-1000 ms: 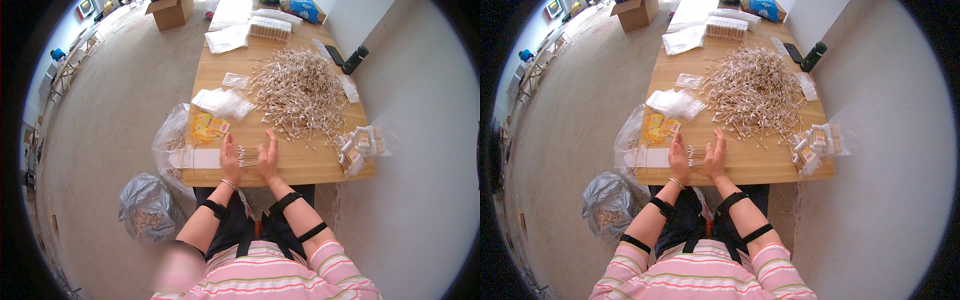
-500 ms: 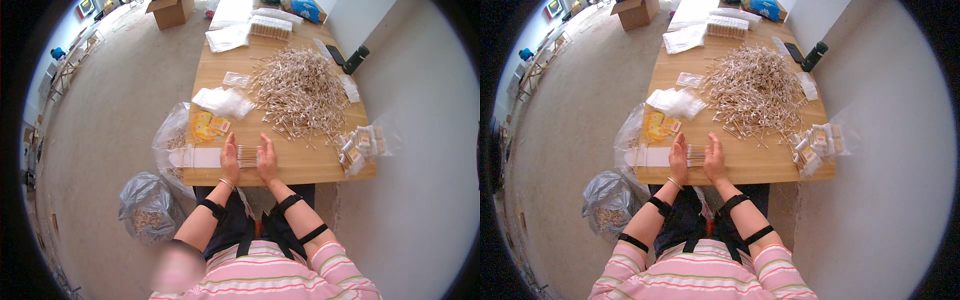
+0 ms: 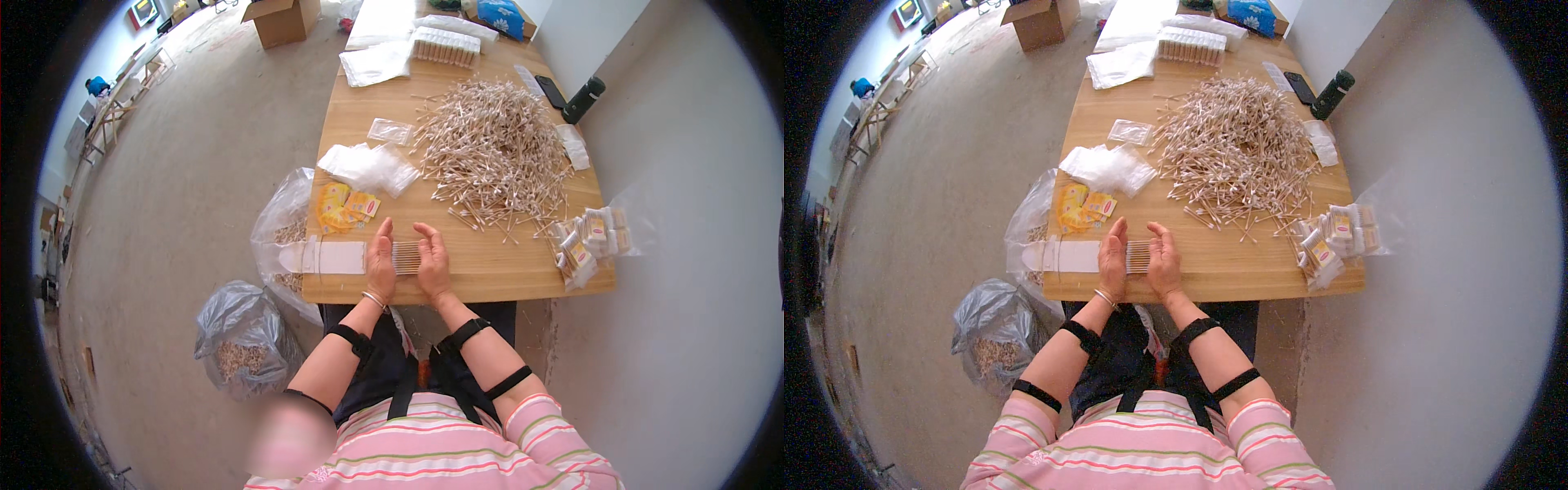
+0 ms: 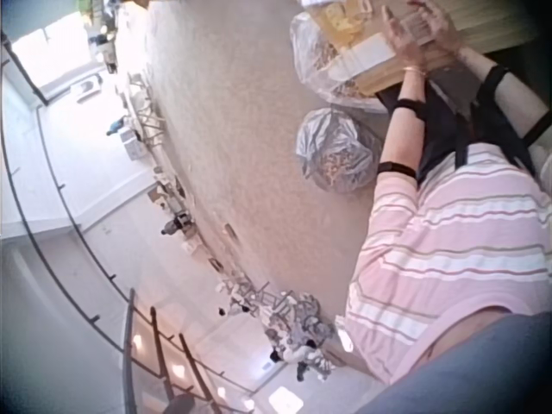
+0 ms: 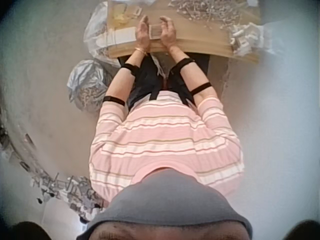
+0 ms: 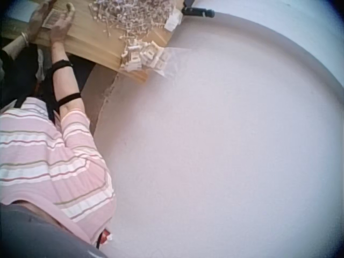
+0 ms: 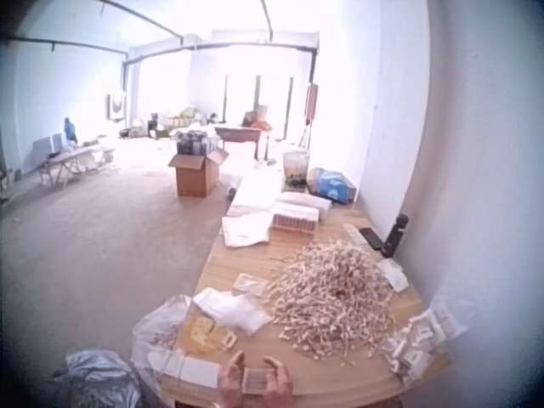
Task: The person is counting and packaging items, likely components like cotton swabs, into small plastic bags.
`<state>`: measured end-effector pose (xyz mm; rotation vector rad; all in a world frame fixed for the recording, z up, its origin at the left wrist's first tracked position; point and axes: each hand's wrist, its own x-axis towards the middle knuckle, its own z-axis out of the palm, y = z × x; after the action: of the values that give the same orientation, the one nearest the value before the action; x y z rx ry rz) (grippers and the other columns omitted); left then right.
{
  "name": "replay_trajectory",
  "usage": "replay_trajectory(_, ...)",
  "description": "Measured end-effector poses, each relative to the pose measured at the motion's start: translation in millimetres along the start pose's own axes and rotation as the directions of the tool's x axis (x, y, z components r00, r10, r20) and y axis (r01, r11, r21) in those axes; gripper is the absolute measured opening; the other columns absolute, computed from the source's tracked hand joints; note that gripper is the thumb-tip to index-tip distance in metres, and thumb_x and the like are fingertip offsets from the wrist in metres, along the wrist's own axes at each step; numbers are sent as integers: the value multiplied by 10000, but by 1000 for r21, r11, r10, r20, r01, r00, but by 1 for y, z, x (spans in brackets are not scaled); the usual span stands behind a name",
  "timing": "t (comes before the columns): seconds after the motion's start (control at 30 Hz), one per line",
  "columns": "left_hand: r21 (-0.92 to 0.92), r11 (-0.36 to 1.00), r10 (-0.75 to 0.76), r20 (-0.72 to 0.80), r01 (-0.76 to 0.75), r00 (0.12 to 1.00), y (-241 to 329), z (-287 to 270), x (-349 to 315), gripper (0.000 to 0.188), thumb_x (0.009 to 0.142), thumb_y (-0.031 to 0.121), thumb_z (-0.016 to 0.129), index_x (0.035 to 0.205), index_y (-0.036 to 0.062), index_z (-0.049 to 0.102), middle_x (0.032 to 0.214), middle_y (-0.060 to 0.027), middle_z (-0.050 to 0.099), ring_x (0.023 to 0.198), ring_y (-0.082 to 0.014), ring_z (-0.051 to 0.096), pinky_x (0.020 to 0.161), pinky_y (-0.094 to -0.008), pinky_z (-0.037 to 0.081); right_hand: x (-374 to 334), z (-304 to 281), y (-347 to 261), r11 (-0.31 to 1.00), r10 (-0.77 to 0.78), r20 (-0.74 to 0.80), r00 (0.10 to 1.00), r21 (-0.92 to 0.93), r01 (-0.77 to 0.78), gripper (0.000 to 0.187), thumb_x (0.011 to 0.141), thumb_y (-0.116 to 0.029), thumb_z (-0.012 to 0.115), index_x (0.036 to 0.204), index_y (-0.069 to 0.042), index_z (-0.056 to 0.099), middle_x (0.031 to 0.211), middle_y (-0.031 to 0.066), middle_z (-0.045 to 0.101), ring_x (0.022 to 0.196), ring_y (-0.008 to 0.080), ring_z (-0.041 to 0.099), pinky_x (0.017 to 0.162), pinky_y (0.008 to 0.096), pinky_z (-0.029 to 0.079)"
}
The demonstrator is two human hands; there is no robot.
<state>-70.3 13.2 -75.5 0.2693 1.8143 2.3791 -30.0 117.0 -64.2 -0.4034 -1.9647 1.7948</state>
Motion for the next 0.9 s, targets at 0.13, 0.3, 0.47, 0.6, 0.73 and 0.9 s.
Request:
replay_trajectory(0.13,-26,1000,-16,32,17,999,0,2,1,617,1001,430,326,1384,-53,338,1427,-197,359,1338,-270,337,1116,-351,240,0,-3,3,997,-60,113,992,-51,66,337,940,-103,407,1245,17,487,1287,147,518,1273,253,414,1075,344,290)
replay_trajectory(0.3,-155,986,-60,-4,58,998,-10,-1,5,633,998,436,334,1384,-66,330,1435,-213,346,1346,-275,325,1117,-349,230,0,-30,4,790,-241,285,928,-497,358,501,926,-176,465,1362,42,350,1437,216,341,1374,349,260,1125,410,208)
replay_trajectory(0.47,-118,993,-15,72,24,997,-23,-11,7,649,997,445,315,1383,-77,315,1443,-209,322,1362,-274,286,1141,-370,198,-19,-34,-16,346,26,592,806,-761,548,899,861,-516,523,1415,94,166,1491,262,162,1412,367,112,1155,444,101)
replay_trajectory(0.6,-75,997,8,100,0,995,-23,-11,8,661,993,455,319,1382,-79,313,1443,-216,319,1363,-275,284,1141,-370,193,-22,-26,-18,315,47,567,822,-790,526,958,831,-580,523,1418,89,169,1496,259,151,1419,358,85,1157,447,70)
replay_trajectory(0.73,98,995,11,72,-18,997,-1,-6,1,530,994,348,389,1341,-54,405,1405,-208,395,1320,-290,359,1101,-357,251,-24,-28,-19,317,79,560,825,-799,511,980,823,-593,523,1422,88,153,1501,259,133,1422,353,71,1156,452,62)
replay_trajectory(0.9,632,670,265,286,-389,921,32,-22,-28,409,919,222,528,1273,18,510,1245,-191,509,1183,-320,452,1020,-396,324,-22,-29,-15,333,70,562,824,-792,511,1003,809,-613,520,1423,90,152,1502,259,127,1424,351,67,1155,454,59)
